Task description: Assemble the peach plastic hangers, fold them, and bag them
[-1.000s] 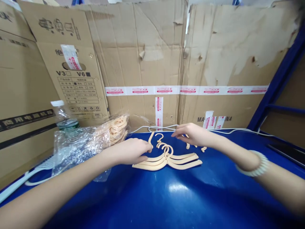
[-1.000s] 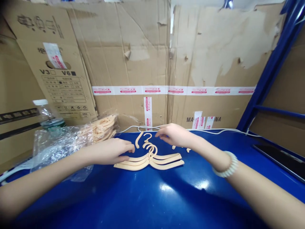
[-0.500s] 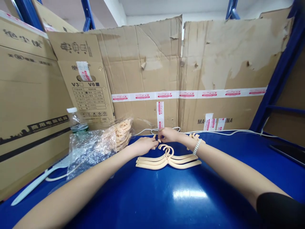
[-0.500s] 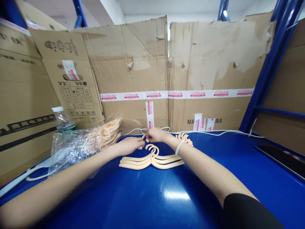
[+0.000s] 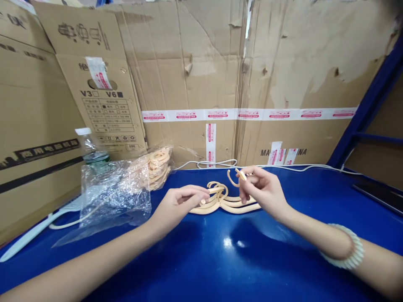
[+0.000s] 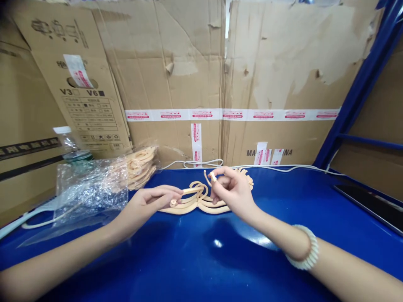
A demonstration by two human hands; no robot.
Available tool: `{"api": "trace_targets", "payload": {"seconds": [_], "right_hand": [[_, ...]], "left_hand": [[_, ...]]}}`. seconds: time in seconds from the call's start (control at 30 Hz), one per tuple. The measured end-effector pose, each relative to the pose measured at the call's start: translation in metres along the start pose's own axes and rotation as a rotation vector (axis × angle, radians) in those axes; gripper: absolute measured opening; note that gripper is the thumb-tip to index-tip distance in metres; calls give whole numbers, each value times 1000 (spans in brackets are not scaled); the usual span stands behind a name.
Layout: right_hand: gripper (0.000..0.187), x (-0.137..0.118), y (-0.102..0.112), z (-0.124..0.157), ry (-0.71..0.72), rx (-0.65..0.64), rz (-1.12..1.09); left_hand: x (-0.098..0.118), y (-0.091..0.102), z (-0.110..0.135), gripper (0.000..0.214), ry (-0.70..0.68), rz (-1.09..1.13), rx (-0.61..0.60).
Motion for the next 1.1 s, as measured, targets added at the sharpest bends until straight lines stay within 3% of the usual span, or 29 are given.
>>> {"api": "trace_targets", "payload": {"seconds": [0.2, 0.4, 0.57, 0.73, 0.9, 1.1], "right_hand": [[12, 8, -26, 26, -84, -26, -150], [15, 23, -28, 38, -188, -15, -346], [26, 32, -33, 38, -317, -17, -489], [24, 47, -37, 41, -473, 41, -465], [26, 55, -43, 44, -538, 18, -450], [40, 57, -50, 48, -582, 4, -560]], "left_hand": [[-30, -12, 18, 14, 167, 343, 55], [-38, -20, 26, 66, 283, 631, 100], [-43, -33, 27, 39, 339, 623, -7], [-46, -38, 28, 23, 321, 571, -58], [-43, -37, 28, 19, 291, 537, -46], [-47, -36, 31, 19, 354, 498, 4]]}}
Point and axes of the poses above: each hand's wrist, its own z-axis away from the middle knuckle, its own y-axis out of the back of the hand, x = y × z, the point moved 8 cm from there along -z, towards the middle knuckle, and after that the axes turned 2 degrees about -x, right-handed, at the moved point
